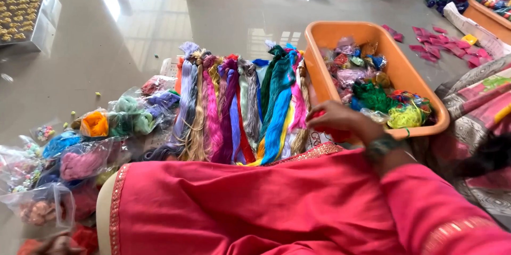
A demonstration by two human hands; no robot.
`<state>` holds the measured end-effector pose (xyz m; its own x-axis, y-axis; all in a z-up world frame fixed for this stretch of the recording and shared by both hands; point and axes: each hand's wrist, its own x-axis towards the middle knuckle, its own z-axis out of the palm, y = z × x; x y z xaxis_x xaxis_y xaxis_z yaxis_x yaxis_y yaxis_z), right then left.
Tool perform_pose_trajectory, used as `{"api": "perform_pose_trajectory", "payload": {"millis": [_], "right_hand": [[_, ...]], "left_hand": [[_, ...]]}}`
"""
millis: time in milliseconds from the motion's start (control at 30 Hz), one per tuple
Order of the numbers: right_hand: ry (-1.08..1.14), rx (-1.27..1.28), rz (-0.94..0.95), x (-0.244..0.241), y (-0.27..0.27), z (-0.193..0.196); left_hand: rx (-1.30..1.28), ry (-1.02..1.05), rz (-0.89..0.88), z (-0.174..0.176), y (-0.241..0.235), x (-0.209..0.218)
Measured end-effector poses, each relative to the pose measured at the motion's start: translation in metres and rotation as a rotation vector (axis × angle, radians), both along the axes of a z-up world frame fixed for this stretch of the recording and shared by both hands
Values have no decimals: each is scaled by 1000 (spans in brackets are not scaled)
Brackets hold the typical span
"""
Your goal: Bundling and wrapping long strands of colored silk thread into neat portions.
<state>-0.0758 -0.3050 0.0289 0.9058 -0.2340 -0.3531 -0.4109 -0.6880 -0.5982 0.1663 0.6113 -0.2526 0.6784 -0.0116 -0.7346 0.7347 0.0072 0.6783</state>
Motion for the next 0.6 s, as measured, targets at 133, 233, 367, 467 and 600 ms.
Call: {"api": "perform_pose_trajectory", "payload": {"millis": [133,233,367,467,600], "right_hand": [[360,-60,2,22,12,-59],[442,-283,99,34,8,-106],[525,-524,173,40,-15,-142],[278,-485,96,40,-25,-150],[171,-536,100,34,-45,-147]], "left_hand": [[-31,146,41,-42,-94,-60],[90,-844,-21,104,-260,-164],[234,-995,-2,247,-467,-229],[263,-975,-562,278,-548,-251],[398,-1263,-957,205,-616,-263]]}}
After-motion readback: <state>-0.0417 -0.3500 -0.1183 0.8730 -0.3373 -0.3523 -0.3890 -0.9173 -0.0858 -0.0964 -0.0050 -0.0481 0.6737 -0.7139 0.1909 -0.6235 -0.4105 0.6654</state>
